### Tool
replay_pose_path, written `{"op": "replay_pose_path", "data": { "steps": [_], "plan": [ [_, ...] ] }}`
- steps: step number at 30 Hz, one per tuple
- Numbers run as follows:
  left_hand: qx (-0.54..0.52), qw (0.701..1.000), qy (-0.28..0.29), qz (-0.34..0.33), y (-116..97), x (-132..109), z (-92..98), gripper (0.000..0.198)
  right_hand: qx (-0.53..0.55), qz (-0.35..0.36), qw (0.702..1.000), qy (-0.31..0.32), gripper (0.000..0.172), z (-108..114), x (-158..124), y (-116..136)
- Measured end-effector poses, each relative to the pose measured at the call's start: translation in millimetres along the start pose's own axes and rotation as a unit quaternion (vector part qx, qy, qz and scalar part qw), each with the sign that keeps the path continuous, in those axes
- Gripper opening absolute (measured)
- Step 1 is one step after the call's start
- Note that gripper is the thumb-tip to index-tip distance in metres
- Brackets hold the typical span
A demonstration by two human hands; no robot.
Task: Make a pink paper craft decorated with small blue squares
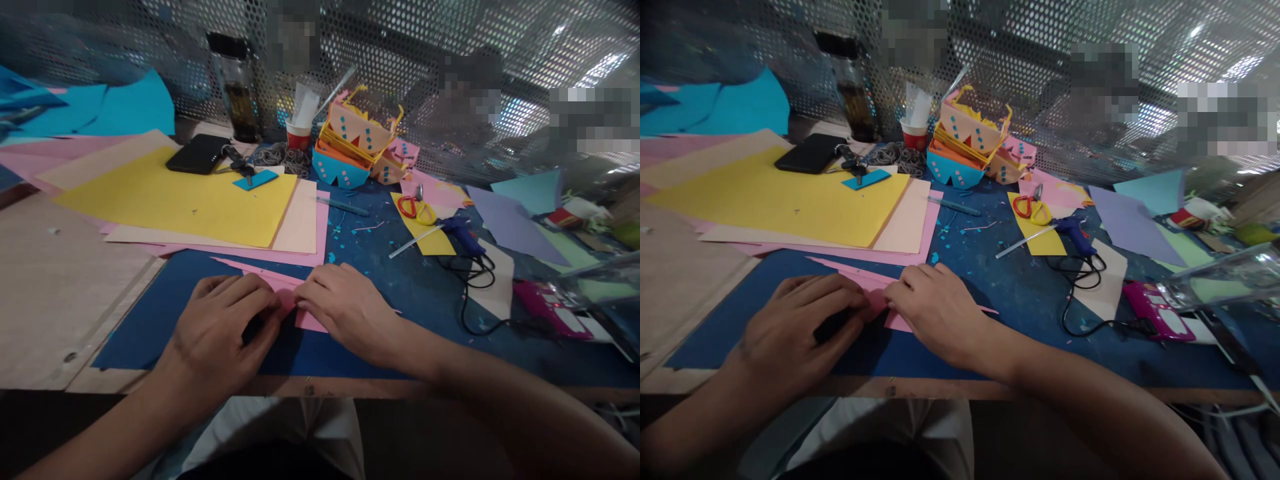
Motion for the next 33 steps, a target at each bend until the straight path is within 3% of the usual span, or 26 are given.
{"op": "replay_pose_path", "data": {
  "steps": [8, 33],
  "plan": [
    [-0.022, 0.999, 0.011, 0.022, 0.5, -0.9, -0.7, 0.019, 0.006, -0.014, 1.000, 0.023, 0.019, 2.8, 3.4, 4.8],
    [-0.024, 1.000, -0.009, 0.009, 2.4, -3.9, -0.7, 0.019, 0.008, -0.018, 1.000, -0.001, 0.018, 2.3, 3.3, 6.9]
  ]
}}
Point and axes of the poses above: each hand's wrist, its own x-axis towards the middle knuckle, its own z-axis out of the back of the hand, y = z × x, the point moved 3 cm from there along x, towards the middle knuckle, and after that the axes turned 9 degrees about -y, right-handed, at the moved point
